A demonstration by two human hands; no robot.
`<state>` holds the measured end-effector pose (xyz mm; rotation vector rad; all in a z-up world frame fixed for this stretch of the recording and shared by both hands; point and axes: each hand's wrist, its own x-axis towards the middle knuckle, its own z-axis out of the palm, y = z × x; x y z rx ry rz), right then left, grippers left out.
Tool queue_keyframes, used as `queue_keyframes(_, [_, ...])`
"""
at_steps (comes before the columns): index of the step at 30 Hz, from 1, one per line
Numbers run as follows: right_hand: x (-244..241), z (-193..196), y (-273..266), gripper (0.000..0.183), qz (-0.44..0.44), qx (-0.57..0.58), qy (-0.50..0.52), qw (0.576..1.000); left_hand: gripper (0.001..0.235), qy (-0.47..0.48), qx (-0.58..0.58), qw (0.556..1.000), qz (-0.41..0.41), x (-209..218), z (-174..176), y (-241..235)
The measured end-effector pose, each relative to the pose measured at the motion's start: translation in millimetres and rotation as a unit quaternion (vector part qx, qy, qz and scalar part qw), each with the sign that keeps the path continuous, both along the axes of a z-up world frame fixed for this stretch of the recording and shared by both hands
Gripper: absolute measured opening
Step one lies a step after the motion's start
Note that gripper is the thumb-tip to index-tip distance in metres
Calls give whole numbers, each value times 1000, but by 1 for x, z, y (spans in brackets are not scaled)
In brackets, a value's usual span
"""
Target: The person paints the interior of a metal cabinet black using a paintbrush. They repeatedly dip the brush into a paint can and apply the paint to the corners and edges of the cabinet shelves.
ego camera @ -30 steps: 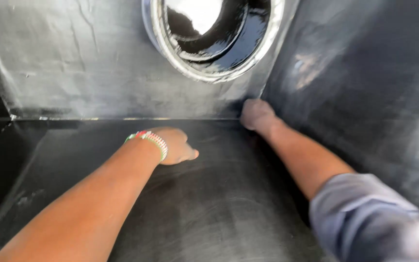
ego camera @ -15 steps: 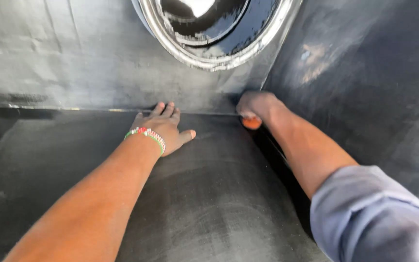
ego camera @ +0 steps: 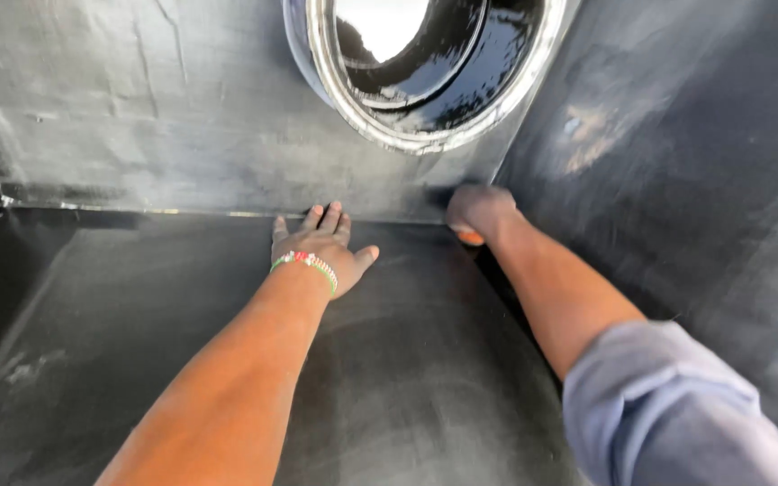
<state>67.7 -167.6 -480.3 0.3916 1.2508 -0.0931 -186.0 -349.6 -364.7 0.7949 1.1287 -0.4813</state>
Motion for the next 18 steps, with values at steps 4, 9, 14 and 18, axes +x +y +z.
queue_keyframes(4, [-15,61,1,51,33,56,-41,997,84,7,14,1000,-10,14,-6,2])
queue_keyframes(9, [20,298,26,40,-115,35,58,991,63,-1,33,991,131,58,58,41])
queue_keyframes(14, [8,478,21,29,-121,64,-37,990,38,-141,70,943,294,72,121,101])
queue_keyframes(18, [20,358,9,32,-149,102,69,981,70,-145,28,937,316,50,137,107])
